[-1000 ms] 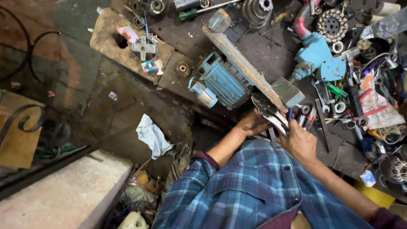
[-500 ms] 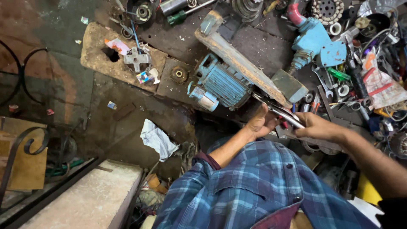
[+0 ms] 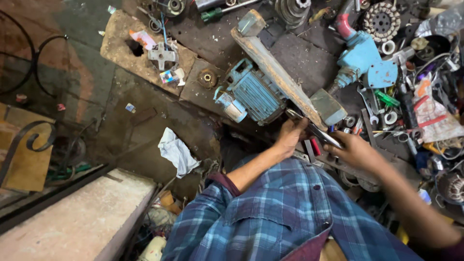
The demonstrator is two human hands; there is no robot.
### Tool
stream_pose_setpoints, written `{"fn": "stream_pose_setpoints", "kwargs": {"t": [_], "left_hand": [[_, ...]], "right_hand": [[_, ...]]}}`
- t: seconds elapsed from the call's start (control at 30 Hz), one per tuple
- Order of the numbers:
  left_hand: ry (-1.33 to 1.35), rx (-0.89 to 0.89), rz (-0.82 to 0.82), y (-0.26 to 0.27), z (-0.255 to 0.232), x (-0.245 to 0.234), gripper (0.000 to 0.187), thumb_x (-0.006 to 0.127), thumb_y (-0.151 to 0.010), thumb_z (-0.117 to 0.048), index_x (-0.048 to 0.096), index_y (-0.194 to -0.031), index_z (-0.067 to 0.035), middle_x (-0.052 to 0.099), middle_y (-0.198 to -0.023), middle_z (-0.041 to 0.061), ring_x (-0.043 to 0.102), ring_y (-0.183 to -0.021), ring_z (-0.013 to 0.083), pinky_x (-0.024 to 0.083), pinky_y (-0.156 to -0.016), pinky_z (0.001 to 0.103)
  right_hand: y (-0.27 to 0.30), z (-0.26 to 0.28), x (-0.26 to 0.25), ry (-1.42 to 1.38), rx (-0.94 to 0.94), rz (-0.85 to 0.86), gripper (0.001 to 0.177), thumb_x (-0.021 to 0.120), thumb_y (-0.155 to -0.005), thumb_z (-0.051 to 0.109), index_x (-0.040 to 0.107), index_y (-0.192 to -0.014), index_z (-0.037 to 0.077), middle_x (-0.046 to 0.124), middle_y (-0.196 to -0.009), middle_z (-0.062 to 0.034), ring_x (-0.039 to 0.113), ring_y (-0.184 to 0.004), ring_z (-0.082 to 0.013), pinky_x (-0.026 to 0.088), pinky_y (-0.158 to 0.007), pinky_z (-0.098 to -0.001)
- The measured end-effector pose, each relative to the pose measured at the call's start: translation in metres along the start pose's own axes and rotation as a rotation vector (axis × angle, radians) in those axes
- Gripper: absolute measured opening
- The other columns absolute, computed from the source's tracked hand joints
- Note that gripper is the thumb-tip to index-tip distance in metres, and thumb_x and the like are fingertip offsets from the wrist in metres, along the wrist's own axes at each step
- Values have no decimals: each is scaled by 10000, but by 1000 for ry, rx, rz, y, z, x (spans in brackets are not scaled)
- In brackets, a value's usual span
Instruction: The person uses pliers to adjust a component on a blue electric motor mounted on a wooden board. They repeatedly grip and reposition the tool while working on the same area of the motor.
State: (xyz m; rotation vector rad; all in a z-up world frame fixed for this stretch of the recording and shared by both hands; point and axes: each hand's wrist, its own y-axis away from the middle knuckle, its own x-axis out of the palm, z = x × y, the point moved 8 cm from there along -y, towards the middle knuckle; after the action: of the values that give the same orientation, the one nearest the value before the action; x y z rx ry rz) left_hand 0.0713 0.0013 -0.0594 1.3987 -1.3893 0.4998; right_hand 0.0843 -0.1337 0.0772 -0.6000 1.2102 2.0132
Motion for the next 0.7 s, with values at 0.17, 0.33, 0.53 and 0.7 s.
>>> {"fn": "stream_pose_setpoints", "kwargs": {"t": [0.17,0.33,0.53,0.7], "left_hand": [[-43,20,-75,9,-15,7,288,681,-1007,-294,598,-1183,-81,721,-1020,48,734,-858,185,629,-738,352],[-167,34,-236,28,-33,14,278,706,-980,-360,659,-1096,-111,720,-901,5,684,-713,117,541,-565,284],[-193,26,-219,35,-50,28,326,720,-960,-418,662,-1024,-103,720,-829,3,672,-665,115,520,-530,270],[-190,-15,-180,40,-45,25,313,713,-944,-392,657,-1071,-111,732,-902,10,714,-749,125,587,-633,281]], "right_hand": [[21,31,0,453,97,-302,526,649,-983,543,678,-893,26,683,-774,-206,688,-728,-409,521,-666,-518],[16,30,3,189,187,-130,520,642,-924,540,729,-935,28,651,-647,-231,681,-631,-421,498,-591,-515],[18,35,4,128,233,-86,546,626,-943,544,730,-911,9,657,-618,-200,667,-574,-357,492,-587,-493],[21,34,2,-27,196,-101,544,598,-964,522,721,-915,-6,656,-591,-152,644,-540,-252,494,-560,-446]]}}
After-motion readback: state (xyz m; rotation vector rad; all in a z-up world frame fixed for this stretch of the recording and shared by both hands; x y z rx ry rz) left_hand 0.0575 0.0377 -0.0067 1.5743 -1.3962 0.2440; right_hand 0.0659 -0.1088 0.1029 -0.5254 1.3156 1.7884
